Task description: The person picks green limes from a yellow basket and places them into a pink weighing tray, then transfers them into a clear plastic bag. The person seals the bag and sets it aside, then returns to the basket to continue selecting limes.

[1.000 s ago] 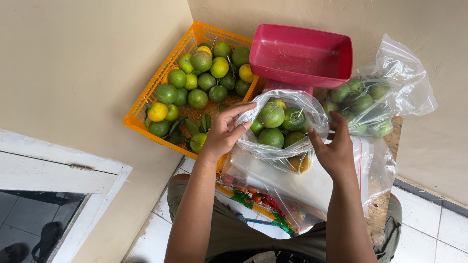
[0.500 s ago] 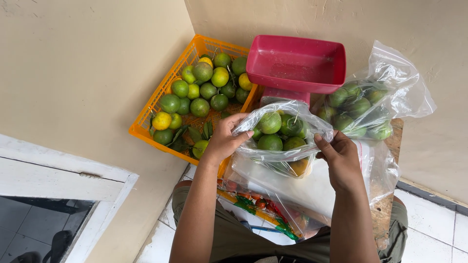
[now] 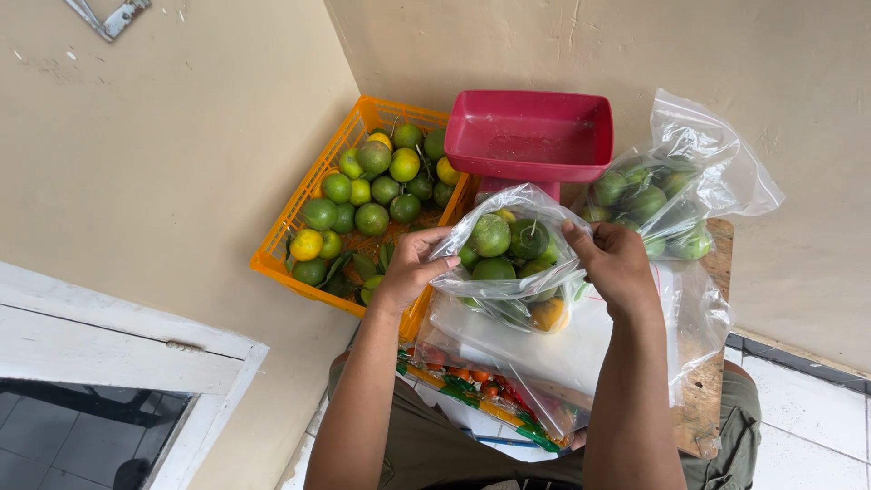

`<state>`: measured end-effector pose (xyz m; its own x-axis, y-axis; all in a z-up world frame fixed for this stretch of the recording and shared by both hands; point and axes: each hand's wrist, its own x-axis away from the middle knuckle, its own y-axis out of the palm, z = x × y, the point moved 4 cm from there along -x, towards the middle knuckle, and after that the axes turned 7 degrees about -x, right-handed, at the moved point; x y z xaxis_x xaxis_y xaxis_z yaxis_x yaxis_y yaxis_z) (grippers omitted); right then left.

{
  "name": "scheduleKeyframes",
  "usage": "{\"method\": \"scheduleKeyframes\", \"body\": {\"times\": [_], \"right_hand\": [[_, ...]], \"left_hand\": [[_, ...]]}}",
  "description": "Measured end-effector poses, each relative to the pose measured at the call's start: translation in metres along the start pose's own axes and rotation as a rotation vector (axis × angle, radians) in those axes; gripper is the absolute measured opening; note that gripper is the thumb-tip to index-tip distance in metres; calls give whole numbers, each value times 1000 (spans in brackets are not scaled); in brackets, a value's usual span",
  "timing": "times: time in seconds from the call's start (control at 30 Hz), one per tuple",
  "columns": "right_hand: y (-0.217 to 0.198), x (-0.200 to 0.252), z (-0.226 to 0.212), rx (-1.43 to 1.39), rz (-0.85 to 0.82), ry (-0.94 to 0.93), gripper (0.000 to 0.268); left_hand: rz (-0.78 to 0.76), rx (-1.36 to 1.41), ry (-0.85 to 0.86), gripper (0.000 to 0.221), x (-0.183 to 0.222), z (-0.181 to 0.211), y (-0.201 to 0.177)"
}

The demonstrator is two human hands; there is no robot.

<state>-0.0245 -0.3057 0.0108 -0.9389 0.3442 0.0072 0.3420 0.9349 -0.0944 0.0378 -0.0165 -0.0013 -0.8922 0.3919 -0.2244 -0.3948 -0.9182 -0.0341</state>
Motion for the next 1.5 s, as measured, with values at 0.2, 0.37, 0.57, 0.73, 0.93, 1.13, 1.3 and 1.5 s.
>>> {"method": "scheduleKeyframes", "body": {"times": [0.2,0.37,0.57,0.73,0.93,1.13,1.3,1.5], "right_hand": [[-5,15,8,-42,43,-36,25],[-15,24,-9,38,150,-105,16],[-16,19,1,-56,276,-271,5],[-16,26,-5,-107,271,-293,17],[-12,37,-24,-207,202,-39,26],[-5,42,-30,-89,-1,-128,12],[-2,38,-21,-253,-97,-192,12],[-7,27,8,-605,-153,-200,23]], "left_hand": [[198,-320,93,26,5,33,9],[343,-501,79,24,15,51,10],[521,-589,-114,9,24,72,11],[393,-605,-303,15,38,52,10],[40,-16,-289,25,56,54,19],[59,152,-52,23,63,53,23],[75,102,3,24,64,80,30],[141,81,29,26,65,89,34]]}}
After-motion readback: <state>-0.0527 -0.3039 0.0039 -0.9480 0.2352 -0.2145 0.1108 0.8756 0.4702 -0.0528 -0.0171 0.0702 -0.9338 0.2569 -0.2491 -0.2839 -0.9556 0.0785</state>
